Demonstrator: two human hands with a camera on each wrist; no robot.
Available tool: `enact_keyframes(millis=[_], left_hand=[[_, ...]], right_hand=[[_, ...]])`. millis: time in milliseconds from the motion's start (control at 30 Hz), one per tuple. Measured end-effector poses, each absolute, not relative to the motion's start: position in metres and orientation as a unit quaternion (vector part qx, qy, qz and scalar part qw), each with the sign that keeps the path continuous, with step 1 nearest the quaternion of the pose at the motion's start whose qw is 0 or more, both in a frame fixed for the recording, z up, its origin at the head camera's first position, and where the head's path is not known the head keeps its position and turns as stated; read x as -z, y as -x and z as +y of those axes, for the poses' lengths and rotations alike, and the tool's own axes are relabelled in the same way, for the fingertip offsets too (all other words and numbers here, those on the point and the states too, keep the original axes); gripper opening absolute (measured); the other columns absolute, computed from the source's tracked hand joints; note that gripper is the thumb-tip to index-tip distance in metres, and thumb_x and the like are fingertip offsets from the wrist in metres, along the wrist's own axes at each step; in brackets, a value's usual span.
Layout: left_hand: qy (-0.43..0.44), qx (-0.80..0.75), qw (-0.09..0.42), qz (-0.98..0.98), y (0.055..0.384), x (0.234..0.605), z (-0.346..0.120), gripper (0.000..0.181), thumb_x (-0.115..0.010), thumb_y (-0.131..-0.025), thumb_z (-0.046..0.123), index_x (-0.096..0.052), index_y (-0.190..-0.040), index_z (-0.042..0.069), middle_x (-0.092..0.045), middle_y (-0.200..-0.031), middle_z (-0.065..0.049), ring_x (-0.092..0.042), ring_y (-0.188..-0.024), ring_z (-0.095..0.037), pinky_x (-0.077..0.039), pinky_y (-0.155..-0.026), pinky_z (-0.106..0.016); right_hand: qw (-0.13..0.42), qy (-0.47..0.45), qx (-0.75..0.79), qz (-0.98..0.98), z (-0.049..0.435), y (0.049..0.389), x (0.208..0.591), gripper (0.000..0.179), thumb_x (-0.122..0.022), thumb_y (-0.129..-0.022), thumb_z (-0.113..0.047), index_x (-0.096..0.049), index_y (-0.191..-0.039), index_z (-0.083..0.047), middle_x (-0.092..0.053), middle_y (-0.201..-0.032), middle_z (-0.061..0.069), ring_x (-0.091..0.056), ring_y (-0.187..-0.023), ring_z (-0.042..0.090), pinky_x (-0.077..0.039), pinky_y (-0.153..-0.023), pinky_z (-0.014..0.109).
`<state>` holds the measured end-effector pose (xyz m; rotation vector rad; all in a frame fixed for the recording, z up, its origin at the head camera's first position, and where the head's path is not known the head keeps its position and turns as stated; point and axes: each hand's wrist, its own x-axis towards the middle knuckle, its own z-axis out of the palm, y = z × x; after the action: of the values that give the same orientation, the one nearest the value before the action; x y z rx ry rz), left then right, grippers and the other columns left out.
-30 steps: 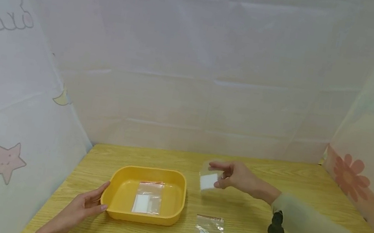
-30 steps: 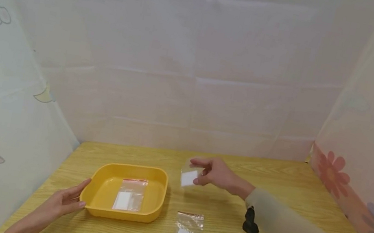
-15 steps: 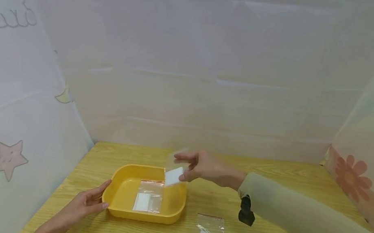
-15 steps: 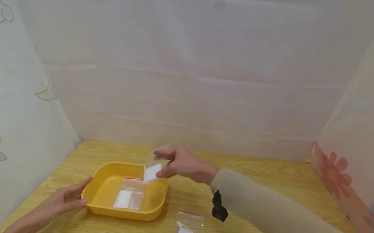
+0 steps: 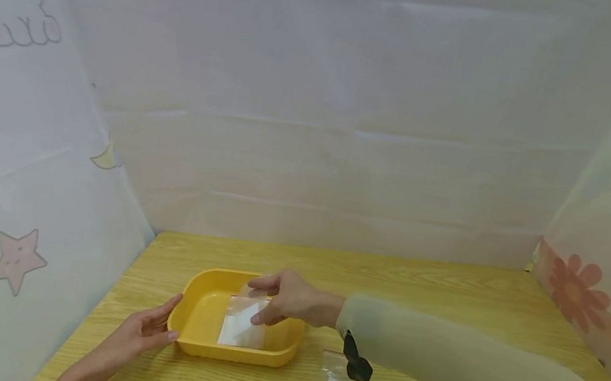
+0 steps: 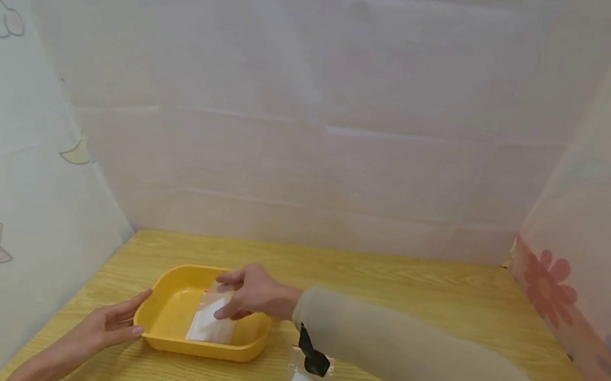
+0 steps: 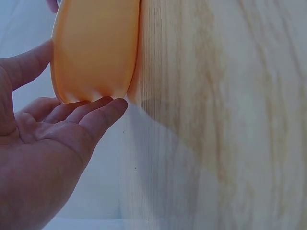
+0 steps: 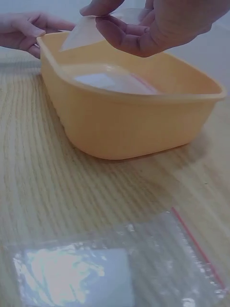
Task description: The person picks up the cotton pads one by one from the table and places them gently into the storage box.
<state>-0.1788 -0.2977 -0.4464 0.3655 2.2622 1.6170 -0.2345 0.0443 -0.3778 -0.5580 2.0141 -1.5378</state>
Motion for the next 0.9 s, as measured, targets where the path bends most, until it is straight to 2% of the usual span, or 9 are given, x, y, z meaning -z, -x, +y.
enact_keyframes(millis=[233,533,633,800,900], left_hand=[[-0.138,-0.566,0.161,0.796,0.177,0.447,-0.298,0.078,-0.062,-0.109,0.019,-0.014,-0.167,-0.001,-0.008,-0.169,-0.027,-0.025,-0.15,-0.051,-0.048,-0.108,-0.032],[-0.131,-0.559,0.164,0.802,0.177,0.448,-0.299,0.079,-0.062,-0.109,0.021,-0.013,-0.168,0.003,-0.006,-0.17,-0.025,-0.023,-0.15,-0.053,-0.047,-0.111,-0.04],[-0.136,-0.561,0.165,0.8,0.177,0.448,-0.299,0.078,-0.062,-0.109,0.02,-0.013,-0.168,0.002,-0.006,-0.169,-0.026,-0.022,-0.15,-0.053,-0.046,-0.111,-0.042],[-0.141,-0.565,0.166,0.796,0.177,0.448,-0.3,0.077,-0.061,-0.11,0.019,-0.013,-0.168,0.001,-0.006,-0.169,-0.028,-0.023,-0.149,-0.054,-0.049,-0.109,-0.037],[-0.142,-0.564,0.165,0.797,0.177,0.448,-0.3,0.077,-0.061,-0.11,0.019,-0.013,-0.168,0.001,-0.006,-0.169,-0.028,-0.024,-0.149,-0.053,-0.049,-0.108,-0.034]], right_hand=[[0.261,0.172,0.587,0.747,0.03,0.232,0.392,0.071,-0.085,-0.084,0.008,-0.057,-0.15,0.002,-0.066,-0.139,0.017,-0.073,-0.098,0.021,-0.063,-0.076,0.036],[0.255,0.133,0.602,0.745,0.019,0.232,0.404,0.073,-0.084,-0.082,0.012,-0.058,-0.149,0.003,-0.066,-0.139,0.018,-0.069,-0.079,0.015,-0.063,-0.068,0.032],[0.251,0.125,0.598,0.751,0.016,0.231,0.409,0.073,-0.085,-0.081,0.013,-0.059,-0.148,0.002,-0.066,-0.139,0.019,-0.067,-0.078,0.016,-0.063,-0.069,0.034],[0.238,0.115,0.591,0.762,0.011,0.23,0.415,0.072,-0.085,-0.079,0.014,-0.062,-0.146,0.001,-0.067,-0.137,0.018,-0.068,-0.085,0.019,-0.064,-0.069,0.037],[0.231,0.107,0.582,0.772,0.01,0.231,0.418,0.071,-0.087,-0.079,0.013,-0.064,-0.145,-0.001,-0.068,-0.135,0.017,-0.067,-0.083,0.019,-0.064,-0.069,0.037]])
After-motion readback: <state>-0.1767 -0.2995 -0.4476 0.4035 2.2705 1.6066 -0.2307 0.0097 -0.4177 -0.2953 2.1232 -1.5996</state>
